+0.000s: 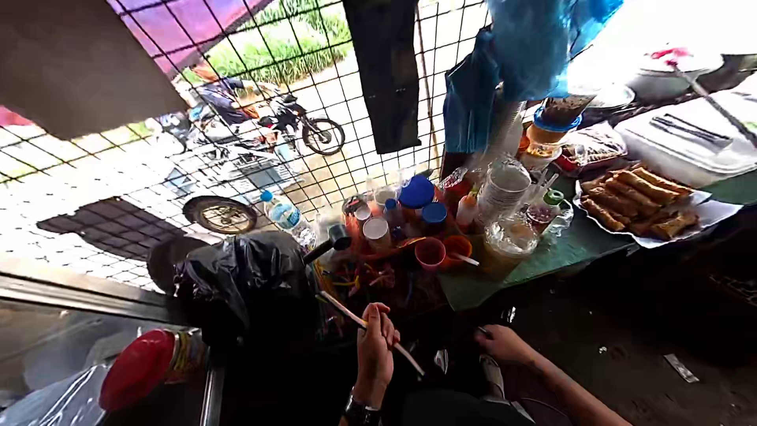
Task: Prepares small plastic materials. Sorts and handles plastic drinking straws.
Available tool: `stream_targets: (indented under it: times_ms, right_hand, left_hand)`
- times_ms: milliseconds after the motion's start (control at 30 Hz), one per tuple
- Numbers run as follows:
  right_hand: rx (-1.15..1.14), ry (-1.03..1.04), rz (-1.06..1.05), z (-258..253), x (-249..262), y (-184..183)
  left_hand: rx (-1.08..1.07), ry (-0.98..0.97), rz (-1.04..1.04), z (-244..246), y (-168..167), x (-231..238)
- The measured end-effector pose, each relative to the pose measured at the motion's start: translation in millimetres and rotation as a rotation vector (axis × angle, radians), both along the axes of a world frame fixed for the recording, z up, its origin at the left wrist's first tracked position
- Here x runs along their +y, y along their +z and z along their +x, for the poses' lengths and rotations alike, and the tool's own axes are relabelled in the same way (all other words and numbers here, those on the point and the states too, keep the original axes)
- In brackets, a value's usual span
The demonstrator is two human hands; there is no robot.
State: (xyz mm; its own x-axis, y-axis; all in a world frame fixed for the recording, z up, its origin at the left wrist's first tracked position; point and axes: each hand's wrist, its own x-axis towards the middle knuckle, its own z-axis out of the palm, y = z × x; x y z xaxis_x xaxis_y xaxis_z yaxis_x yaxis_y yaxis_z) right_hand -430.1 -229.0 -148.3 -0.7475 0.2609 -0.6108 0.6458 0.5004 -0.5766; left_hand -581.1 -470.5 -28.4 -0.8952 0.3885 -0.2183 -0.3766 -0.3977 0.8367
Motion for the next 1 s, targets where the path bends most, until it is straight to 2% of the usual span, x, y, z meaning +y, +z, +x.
stream_targets:
  times_ms: [100, 167, 233, 300, 433, 500, 567, 700, 767, 867, 1000]
  right_hand:
    - [-0.317, -0.166, 0.071, 74.4, 43.2, -85.0]
    - [-0.439, -0.17, 0.002, 109.7, 33.3, -123.6]
    - [-0.497, -0.053, -0.131, 121.9, 7.1, -134.8]
    - [-0.514, -0.04, -0.181, 123.0, -1.2, -139.7]
    - [-0.518, -0.32, -0.273, 146.7, 12.3, -162.6]
    - [-0.486, -0.249, -0.302, 157.4, 8.0, -177.4]
    - [-0.413, -0.183, -0.324, 157.0, -1.5, -163.8]
    - [-0.455, -0.391, -0.38, 163.5, -10.7, -151.8]
    - [-0.491, -0.427, -0.368, 161.0, -13.8, -150.3]
    - [-0.485, -0.45, -0.22, 155.4, -17.4, -164.1]
    - [-0.233, -0.538, 0.054, 137.9, -2.1, -112.7]
  left_hand:
    - [0.011, -0.032, -0.052, 0.7, -1.4, 3.1]
    - [0.002, -0.05, -0.088, 1.9, -0.8, 8.7]
    - [0.006, -0.067, -0.09, 2.4, 2.0, 17.9]
    - [0.02, -0.093, -0.078, 2.7, 5.4, 28.2]
    - [0.074, -0.17, -0.102, 4.9, 15.0, 42.4]
    - [0.111, -0.214, -0.127, 6.6, 21.7, 49.5]
    - [0.128, -0.267, -0.121, 5.3, 22.9, 55.0]
    - [0.098, -0.385, -0.172, 3.0, 13.0, 60.4]
    - [0.114, -0.449, -0.22, 2.0, 10.9, 64.2]
    - [0.168, -0.558, -0.276, -0.2, 9.4, 67.1]
    - [0.197, -0.591, -0.361, -5.0, 16.2, 67.8]
